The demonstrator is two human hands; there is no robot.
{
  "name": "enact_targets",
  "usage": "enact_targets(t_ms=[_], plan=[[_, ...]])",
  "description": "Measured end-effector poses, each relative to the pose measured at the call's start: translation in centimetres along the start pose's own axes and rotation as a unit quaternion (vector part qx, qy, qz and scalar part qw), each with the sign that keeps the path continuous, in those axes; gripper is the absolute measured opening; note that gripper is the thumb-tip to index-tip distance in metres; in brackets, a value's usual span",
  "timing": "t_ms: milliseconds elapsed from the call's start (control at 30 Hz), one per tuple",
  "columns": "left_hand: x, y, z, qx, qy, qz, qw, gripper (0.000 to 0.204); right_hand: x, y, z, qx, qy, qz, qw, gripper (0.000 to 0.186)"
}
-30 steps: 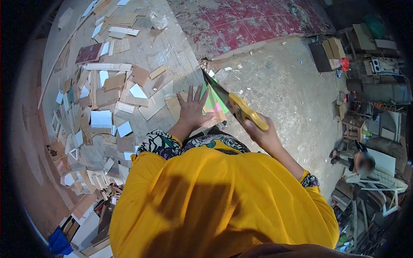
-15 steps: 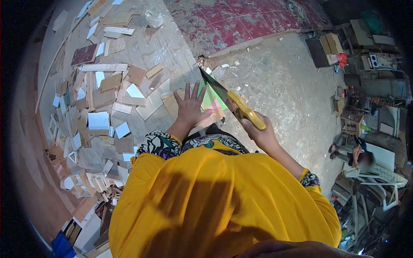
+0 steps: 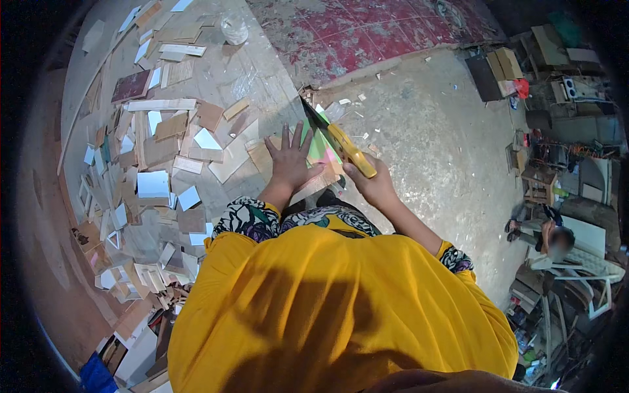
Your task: Manually saw through a thin piece of wood with a hand saw.
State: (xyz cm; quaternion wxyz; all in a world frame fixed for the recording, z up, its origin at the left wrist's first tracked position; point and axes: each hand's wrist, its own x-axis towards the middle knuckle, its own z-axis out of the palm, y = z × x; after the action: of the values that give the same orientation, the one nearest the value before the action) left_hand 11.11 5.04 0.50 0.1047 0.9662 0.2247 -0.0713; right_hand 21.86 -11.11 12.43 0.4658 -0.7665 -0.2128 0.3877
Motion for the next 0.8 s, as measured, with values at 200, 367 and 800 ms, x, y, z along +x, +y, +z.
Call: enact_targets(t_ms=[200,367,800], plan=[[0.1,-0.5,0.3,-0.002,0.005,0.009,1.0,0.098,-4.4,-2.6,-2.9,-0.002,-0.014,0.047,0.999,0.027],[0.0,-0.6,0.4,-0.004,0.028,0.017,0.999,0.093,-6.2,-3.5,-4.4,-0.006,-0.015,0.074,0.997,0.024],[-0.1,-0.6,0.1,-0.045,0.024,0.008,0.999,0.088,-3.0,-6.3,-7.1,-0.019,-0.062,0.094,0.993,0.025]])
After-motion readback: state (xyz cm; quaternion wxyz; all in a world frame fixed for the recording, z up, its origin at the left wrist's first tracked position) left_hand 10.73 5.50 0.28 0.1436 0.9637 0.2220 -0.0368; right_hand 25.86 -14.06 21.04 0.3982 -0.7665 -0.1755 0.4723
